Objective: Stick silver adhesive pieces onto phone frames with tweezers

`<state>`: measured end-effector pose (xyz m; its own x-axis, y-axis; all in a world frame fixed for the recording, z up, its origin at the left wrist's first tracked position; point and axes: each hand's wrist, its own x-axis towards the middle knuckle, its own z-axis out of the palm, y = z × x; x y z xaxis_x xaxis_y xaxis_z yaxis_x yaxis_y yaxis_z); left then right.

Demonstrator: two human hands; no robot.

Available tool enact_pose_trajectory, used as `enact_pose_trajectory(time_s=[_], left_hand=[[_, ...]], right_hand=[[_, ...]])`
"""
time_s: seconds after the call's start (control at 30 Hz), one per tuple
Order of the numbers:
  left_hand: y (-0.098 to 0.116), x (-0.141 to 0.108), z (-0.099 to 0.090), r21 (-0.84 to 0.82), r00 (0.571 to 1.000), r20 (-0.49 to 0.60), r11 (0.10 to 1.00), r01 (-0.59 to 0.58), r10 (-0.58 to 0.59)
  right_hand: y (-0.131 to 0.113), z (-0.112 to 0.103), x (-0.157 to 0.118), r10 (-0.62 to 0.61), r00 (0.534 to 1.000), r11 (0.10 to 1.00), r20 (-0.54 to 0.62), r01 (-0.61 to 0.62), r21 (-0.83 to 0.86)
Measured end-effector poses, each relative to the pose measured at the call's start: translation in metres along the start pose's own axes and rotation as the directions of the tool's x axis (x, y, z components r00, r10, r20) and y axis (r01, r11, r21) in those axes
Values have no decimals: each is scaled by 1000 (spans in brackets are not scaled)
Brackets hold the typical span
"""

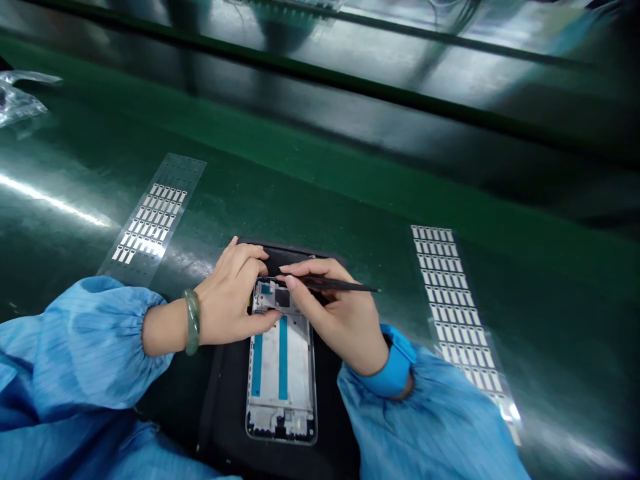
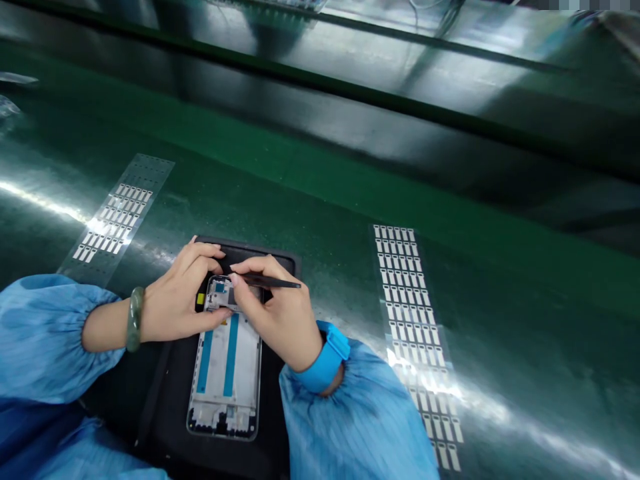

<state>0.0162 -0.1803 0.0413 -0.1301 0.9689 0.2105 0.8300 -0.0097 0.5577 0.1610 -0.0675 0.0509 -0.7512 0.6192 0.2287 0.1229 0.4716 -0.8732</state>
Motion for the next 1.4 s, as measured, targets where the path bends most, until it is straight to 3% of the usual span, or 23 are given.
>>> enact_pose_trajectory(time_s=[1.0, 1.27, 1.4], left_hand=[[1, 1, 2, 26, 1000, -7, 1000, 5, -5], [0, 2, 1, 28, 1000, 12, 1000, 13, -13], [-1, 2, 1, 19, 1000, 23, 1000, 11, -12]], right_hand=[[-3, 3, 2, -134, 991, 978, 8, 134, -157], [-4, 5, 15, -206, 972, 950, 110, 225, -217], [-6, 3, 19, -228, 969, 952, 97, 243, -189]])
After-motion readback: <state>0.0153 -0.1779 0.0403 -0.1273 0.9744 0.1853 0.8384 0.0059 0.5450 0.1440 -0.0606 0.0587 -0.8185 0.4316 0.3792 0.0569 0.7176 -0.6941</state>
